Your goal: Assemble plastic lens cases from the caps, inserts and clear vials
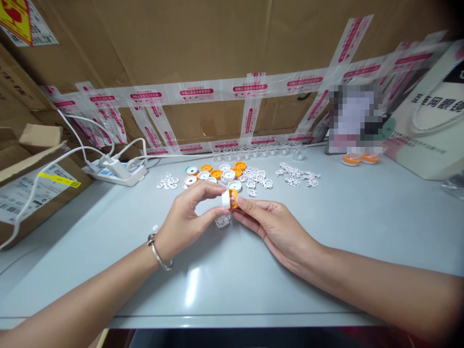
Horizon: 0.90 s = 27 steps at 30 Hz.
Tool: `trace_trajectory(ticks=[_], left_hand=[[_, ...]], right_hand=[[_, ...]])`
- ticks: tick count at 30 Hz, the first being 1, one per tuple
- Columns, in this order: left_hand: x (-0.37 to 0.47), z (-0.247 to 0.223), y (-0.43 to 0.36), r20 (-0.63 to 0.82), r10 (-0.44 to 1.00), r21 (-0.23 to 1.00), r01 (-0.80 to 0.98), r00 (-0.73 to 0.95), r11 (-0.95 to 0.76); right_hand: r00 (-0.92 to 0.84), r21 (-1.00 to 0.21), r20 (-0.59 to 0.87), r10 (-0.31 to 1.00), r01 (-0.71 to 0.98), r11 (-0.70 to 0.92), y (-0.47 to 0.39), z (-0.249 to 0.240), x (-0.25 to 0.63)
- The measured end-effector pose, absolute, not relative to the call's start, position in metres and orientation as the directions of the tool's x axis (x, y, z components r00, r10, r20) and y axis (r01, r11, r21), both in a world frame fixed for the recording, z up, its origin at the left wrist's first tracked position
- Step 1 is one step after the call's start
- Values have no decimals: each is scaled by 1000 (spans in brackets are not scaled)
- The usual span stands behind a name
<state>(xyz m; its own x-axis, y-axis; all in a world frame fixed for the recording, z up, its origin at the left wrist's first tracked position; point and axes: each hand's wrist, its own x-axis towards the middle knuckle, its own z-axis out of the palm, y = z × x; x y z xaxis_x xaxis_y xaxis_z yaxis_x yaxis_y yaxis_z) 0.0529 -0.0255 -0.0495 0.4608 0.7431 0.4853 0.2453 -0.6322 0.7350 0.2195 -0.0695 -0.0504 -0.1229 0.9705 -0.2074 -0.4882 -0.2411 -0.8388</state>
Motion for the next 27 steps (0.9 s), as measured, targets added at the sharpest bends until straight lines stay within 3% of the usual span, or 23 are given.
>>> trace_trajectory(ticks=[7,16,27], left_hand=[[51,-51,-26,544,703,659,286,458,-696],[51,-52,-26,509,714,727,203,481,-656],[51,-52,-25,540,696,684,235,474,-690]], right_hand=[[-124,-839,-196,973,-492,-232,-70,-50,219],[-87,-866,-201,976,-450,-218,-70,-49,219],[-104,-874,-188,977,-435,-215,-72,-47,218]])
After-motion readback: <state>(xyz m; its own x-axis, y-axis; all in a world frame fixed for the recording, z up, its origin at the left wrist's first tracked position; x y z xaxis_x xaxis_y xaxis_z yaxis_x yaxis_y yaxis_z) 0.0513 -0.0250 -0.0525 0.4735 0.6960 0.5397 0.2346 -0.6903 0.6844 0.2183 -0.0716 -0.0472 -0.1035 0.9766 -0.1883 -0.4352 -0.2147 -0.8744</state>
